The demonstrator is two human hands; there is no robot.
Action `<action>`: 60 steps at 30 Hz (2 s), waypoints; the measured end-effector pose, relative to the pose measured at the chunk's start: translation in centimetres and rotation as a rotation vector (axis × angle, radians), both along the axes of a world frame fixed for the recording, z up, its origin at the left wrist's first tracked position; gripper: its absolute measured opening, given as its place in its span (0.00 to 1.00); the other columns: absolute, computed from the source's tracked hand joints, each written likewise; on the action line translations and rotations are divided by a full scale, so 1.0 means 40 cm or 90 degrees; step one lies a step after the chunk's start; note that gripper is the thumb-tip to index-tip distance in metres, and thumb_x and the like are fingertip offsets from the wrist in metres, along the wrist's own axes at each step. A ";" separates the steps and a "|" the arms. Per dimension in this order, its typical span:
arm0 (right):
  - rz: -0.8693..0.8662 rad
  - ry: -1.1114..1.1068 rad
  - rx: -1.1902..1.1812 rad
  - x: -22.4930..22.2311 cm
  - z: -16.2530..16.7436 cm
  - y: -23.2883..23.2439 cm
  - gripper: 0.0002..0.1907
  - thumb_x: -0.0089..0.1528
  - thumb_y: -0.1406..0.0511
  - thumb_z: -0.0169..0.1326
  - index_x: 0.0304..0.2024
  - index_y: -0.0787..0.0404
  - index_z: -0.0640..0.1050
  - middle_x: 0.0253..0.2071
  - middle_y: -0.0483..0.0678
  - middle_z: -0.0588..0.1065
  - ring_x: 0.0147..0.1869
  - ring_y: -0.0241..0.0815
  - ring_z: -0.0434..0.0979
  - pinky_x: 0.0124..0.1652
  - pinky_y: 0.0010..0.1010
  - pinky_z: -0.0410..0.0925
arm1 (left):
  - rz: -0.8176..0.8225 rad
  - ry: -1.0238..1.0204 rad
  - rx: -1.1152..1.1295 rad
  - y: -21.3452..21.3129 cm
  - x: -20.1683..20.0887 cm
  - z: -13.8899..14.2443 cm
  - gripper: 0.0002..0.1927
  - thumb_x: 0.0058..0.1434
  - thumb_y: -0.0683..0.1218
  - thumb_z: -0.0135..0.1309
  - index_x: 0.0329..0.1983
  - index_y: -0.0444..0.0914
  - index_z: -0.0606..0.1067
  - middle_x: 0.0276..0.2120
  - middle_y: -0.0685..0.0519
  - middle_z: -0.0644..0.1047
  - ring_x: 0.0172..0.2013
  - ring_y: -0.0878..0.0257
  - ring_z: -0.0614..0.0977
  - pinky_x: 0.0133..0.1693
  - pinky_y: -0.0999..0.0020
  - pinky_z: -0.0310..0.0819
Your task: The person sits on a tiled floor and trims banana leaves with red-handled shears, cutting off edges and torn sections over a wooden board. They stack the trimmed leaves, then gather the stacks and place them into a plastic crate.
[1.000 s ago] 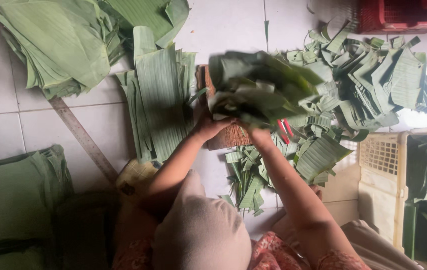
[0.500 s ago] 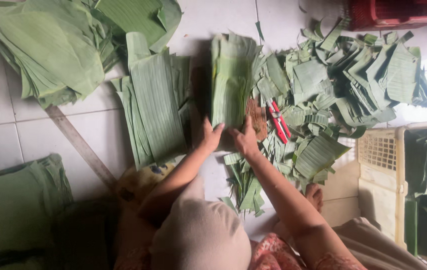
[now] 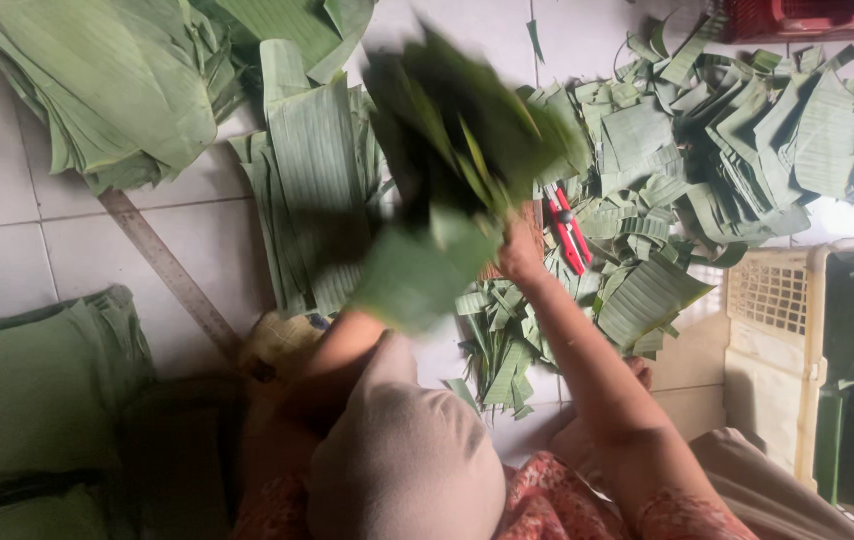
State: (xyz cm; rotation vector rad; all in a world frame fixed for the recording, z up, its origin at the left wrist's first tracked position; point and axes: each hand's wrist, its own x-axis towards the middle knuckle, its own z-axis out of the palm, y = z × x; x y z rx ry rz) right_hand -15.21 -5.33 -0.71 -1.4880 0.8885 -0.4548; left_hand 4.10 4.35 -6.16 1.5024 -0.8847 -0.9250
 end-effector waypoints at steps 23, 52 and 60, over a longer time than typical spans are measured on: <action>0.587 0.652 -0.354 0.235 0.058 -0.286 0.23 0.55 0.72 0.55 0.52 0.52 0.81 0.53 0.52 0.79 0.60 0.53 0.78 0.52 0.47 0.72 | 0.116 -0.490 -0.296 0.122 0.081 0.367 0.12 0.61 0.32 0.54 0.47 0.33 0.75 0.46 0.45 0.77 0.50 0.48 0.78 0.56 0.53 0.71; -0.260 0.188 0.169 -0.259 0.099 -0.055 0.15 0.62 0.64 0.58 0.49 0.64 0.76 0.28 0.46 0.75 0.23 0.36 0.70 0.22 0.32 0.66 | -0.325 -0.679 0.129 -0.083 -0.076 0.111 0.44 0.53 0.33 0.52 0.75 0.44 0.58 0.76 0.43 0.50 0.73 0.37 0.51 0.69 0.41 0.45; -0.502 -0.132 0.354 -0.280 0.152 0.074 0.19 0.68 0.55 0.48 0.49 0.62 0.79 0.21 0.46 0.69 0.18 0.34 0.67 0.17 0.24 0.60 | -0.342 -0.654 0.152 -0.105 -0.074 0.149 0.40 0.60 0.36 0.48 0.77 0.47 0.57 0.78 0.50 0.45 0.76 0.43 0.47 0.72 0.43 0.40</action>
